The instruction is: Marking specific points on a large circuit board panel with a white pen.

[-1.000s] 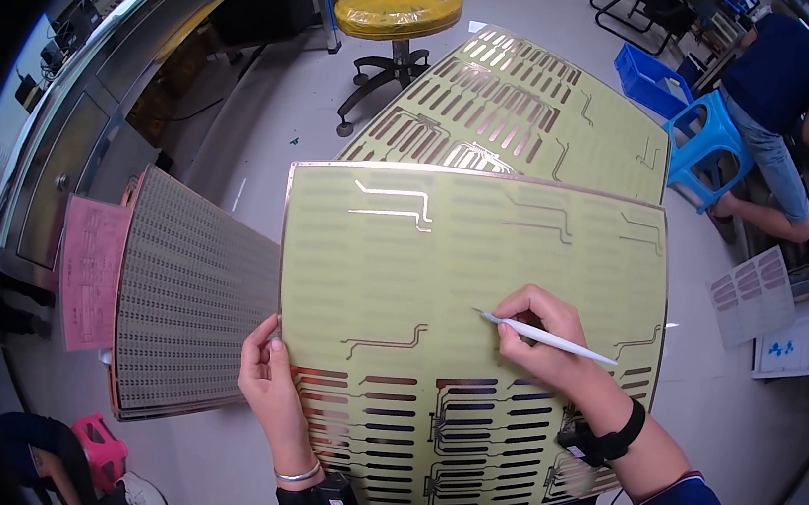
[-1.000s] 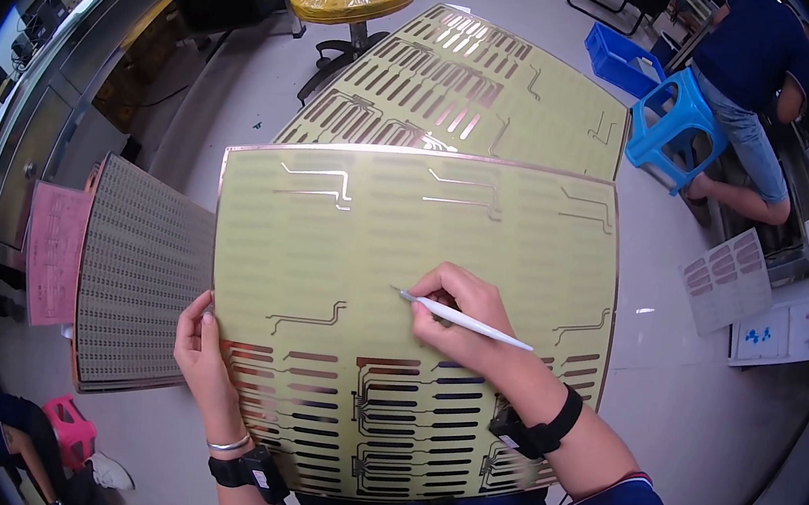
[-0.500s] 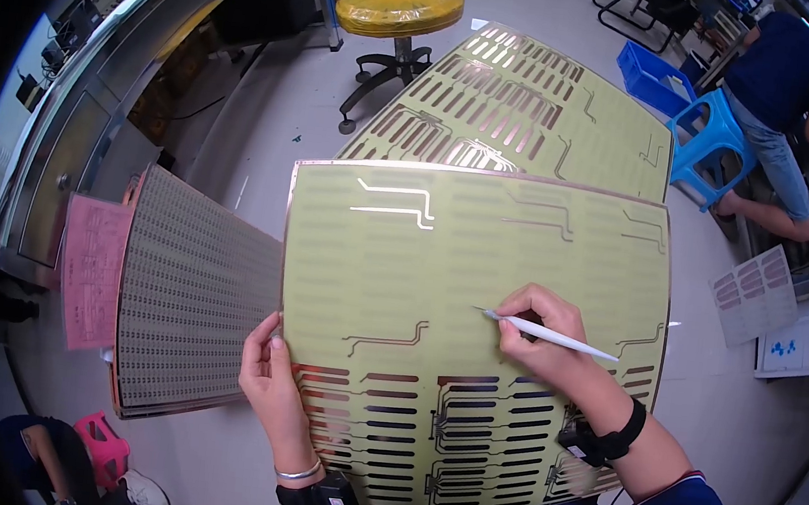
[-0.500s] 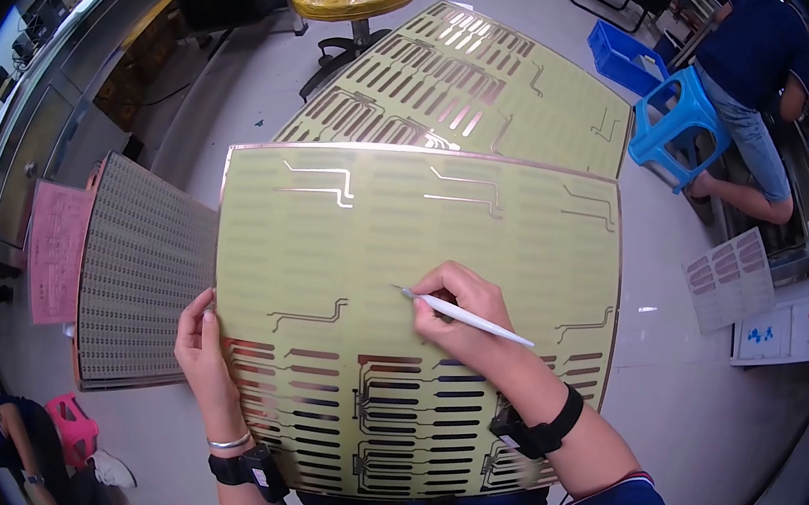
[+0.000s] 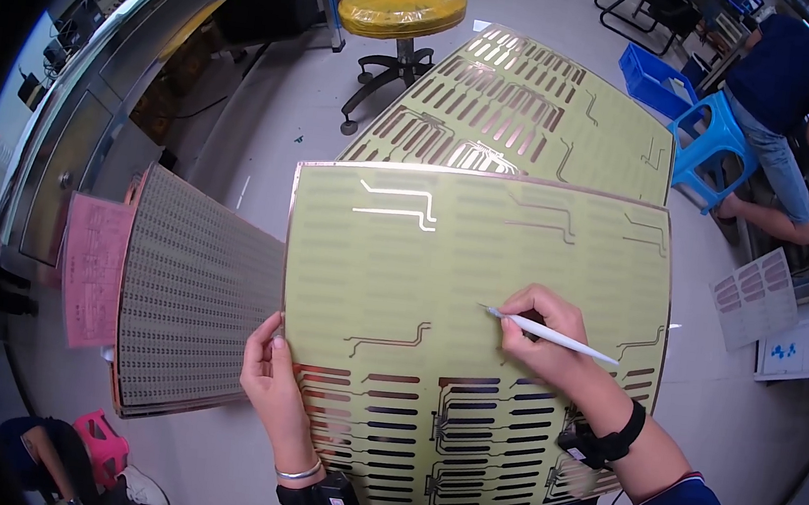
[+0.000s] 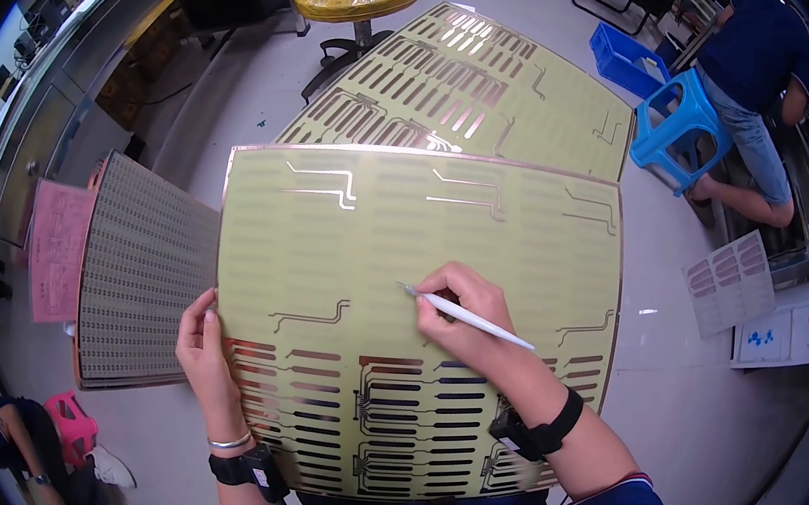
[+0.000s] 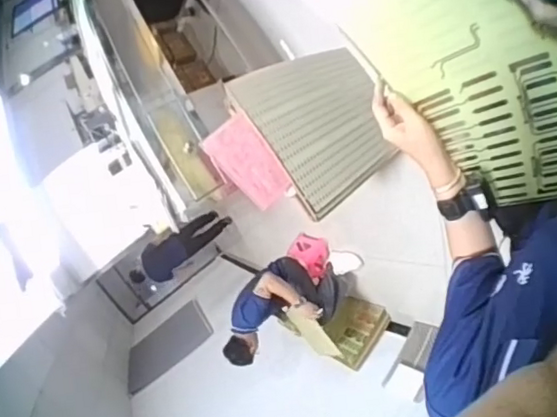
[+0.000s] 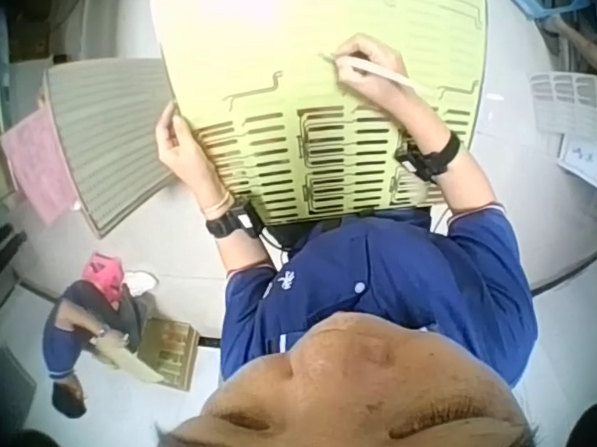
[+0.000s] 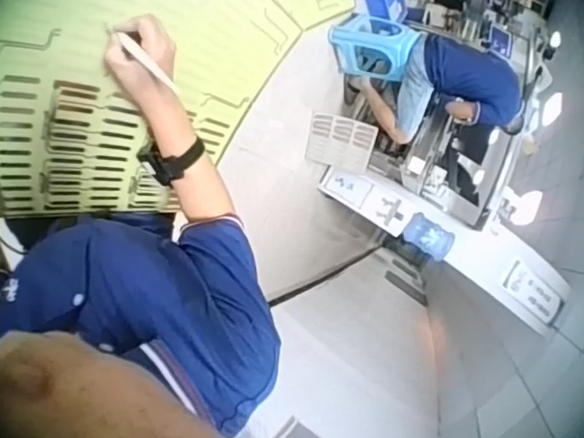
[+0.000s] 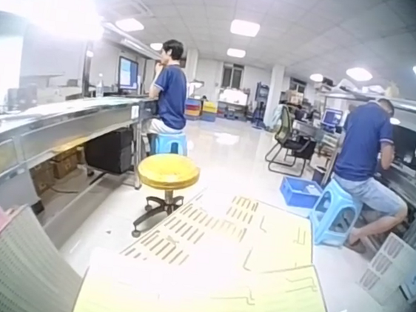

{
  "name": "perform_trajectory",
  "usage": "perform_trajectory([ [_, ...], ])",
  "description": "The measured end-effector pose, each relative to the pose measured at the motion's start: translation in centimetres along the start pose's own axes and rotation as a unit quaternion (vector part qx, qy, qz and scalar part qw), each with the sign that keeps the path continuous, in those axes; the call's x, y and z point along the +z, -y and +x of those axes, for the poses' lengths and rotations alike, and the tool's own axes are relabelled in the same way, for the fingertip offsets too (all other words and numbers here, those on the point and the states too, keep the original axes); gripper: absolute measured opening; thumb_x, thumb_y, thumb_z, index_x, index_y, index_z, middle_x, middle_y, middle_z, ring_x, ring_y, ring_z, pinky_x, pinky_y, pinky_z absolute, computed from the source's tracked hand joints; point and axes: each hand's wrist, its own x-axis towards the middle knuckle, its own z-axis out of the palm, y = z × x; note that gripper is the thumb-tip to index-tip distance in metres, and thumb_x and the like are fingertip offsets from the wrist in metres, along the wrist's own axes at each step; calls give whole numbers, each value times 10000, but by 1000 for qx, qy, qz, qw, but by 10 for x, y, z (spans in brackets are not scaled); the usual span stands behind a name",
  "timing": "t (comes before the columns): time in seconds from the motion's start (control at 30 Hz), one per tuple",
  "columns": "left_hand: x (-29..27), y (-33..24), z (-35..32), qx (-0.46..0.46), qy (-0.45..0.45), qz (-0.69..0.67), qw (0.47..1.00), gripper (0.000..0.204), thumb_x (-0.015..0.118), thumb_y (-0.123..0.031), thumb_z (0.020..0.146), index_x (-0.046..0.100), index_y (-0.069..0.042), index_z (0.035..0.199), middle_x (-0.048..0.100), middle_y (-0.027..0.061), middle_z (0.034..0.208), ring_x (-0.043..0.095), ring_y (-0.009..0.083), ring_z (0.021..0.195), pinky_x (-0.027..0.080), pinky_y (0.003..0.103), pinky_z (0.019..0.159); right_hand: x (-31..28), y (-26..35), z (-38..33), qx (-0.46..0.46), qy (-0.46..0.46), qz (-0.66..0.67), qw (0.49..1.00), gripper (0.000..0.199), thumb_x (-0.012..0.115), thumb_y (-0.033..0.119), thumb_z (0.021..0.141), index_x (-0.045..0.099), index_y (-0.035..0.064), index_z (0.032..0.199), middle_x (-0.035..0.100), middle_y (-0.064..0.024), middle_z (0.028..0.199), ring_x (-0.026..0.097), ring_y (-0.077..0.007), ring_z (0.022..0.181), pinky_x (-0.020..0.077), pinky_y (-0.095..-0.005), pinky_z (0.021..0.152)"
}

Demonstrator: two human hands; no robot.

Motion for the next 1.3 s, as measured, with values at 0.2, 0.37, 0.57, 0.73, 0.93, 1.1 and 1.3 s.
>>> perform_trajectory([
  [0.2, 6, -10, -1, -3, -16, 7, 1000, 236, 468, -56, 954, 560, 54, 1142, 623, 93, 1025, 583, 117, 911, 470, 248, 814, -33, 6, -3, 51, -49, 124, 990, 110, 593, 62, 847, 616, 28, 949, 666, -56, 831, 602, -68, 745, 497, -233, 690],
  [0.37, 0, -9, -4, -22, 9, -5, 1000, 232, 452, -54, 963, 574, 40, 1136, 617, 91, 1079, 577, 139, 974, 456, 257, 873, -52, 6, -4, 9, -86, 16, 996, 233, 478, 16, 900, 570, 32, 1114, 653, -169, 1036, 637, -226, 918, 497, -334, 835],
  [0.57, 3, -12, -9, 15, -13, -31, 999, 246, 456, -37, 948, 551, 62, 1153, 613, 54, 923, 561, 73, 814, 456, 209, 748, 19, 17, -28, -201, 287, -181, 919, 300, 524, 151, 905, 549, 90, 1197, 579, -190, 1140, 578, -355, 985, 424, -419, 929],
  [0.73, 2, -16, -29, -16, 10, -39, 999, 263, 470, -37, 939, 536, 53, 1178, 572, 20, 865, 522, 52, 774, 432, 189, 699, 25, 91, -32, -55, 551, 78, 829, 246, 539, 220, 911, 628, 158, 1131, 659, -92, 880, 638, -271, 812, 519, -358, 729],
  [0.93, 2, -10, -24, -22, 29, -27, 999, 272, 468, -24, 936, 527, 50, 1192, 542, -11, 802, 486, 38, 696, 413, 182, 638, 22, 56, 53, -228, 106, -58, 966, 164, 594, 69, 814, 647, 41, 967, 629, -113, 848, 615, -276, 754, 508, -346, 693],
  [1.1, 5, -8, -20, -45, 31, -26, 998, 272, 464, -14, 928, 533, 51, 1183, 549, -5, 798, 492, 37, 697, 409, 182, 635, 41, 43, 78, -208, 92, -71, 971, 212, 610, 60, 784, 620, 29, 993, 616, -130, 901, 611, -279, 821, 502, -342, 745],
  [1.3, 8, -8, -18, -46, 40, -27, 998, 283, 463, 0, 922, 519, 60, 1192, 571, 22, 855, 523, 55, 763, 428, 191, 694, 49, 31, 85, -256, 88, -83, 959, 277, 646, 16, 725, 623, 32, 1000, 617, -122, 939, 597, -285, 886, 498, -348, 792],
])
